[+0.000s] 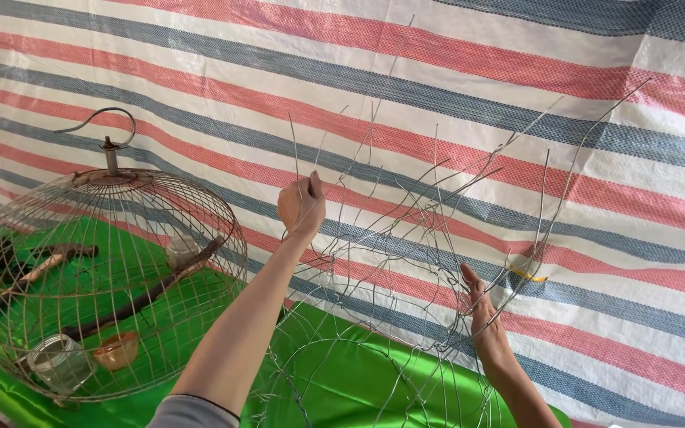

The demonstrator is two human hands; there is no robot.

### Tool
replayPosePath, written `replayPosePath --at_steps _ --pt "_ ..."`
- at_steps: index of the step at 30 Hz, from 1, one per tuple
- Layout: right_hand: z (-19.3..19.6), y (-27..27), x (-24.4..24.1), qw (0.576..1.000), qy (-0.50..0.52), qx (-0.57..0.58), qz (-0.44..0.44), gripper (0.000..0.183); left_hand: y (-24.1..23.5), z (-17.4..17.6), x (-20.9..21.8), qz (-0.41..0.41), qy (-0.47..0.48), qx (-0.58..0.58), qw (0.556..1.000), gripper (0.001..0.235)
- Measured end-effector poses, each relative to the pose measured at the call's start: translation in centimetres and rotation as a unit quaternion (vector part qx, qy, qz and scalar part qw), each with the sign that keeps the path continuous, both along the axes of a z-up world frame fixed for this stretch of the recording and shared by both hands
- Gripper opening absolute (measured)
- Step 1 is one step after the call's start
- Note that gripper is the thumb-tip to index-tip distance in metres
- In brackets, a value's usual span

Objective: Manually constructing a wire birdcage by bending and twisting metal wires into a mesh structure.

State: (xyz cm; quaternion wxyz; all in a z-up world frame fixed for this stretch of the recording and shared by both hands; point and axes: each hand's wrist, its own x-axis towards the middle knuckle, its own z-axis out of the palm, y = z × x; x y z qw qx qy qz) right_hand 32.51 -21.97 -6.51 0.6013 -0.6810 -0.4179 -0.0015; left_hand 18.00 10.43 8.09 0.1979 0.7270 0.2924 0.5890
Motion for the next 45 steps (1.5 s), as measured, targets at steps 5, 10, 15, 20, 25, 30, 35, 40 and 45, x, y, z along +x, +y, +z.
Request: replayPosePath --at_steps 5,10,15,20,25,30,35,40,45 --pt "6.4 -2.3 -6.5 1.0 0.011 -0.022 0.001 0.082 0.0 -0.5 0.7 -0.007 -0.045 0.027 0.999 0.051" --pt "7.5 -1.9 -7.4 0.997 0.059 -0.033 -0.029 0.08 -1.4 -0.1 -0.4 -0.079 -0.01 -0.083 0.993 0.06" --pt "8.0 -2.2 -8.1 0.998 0.031 -0.048 -0.022 0.081 -3.3 -0.1 -1.9 -0.242 -0.065 -0.393 0.885 0.035" --pt "8.0 -1.5 -8.3 0.996 0.072 -0.044 -0.041 0.083 -2.1 -0.2 -1.0 -0.162 -0.083 -0.309 0.934 0.049" --pt "8.2 -1.5 -8.4 0.994 0.076 -0.053 -0.048 0.08 -3.7 0.7 -1.8 -0.174 -0.164 -0.276 0.931 0.056" --pt "8.2 -1.3 -8.5 0.993 0.073 -0.072 -0.051 0.078 -4.6 0.8 -2.1 -0.229 -0.279 -0.041 0.932 0.048" --pt "5.2 -0.4 -2.9 0.998 0.061 -0.014 -0.027 0.072 -6.3 -0.2 -4.7 -0.275 -0.018 -0.172 0.946 0.034" --pt "5.0 0.1 -2.2 0.99 0.113 -0.061 -0.061 0.082 -6.9 0.7 -7.0 -0.217 0.175 -0.239 0.93 0.08" --pt "7.6 -1.9 -7.7 0.997 0.052 -0.047 -0.036 0.074 -9.2 -0.2 -9.9 -0.215 0.217 -0.292 0.907 0.038"
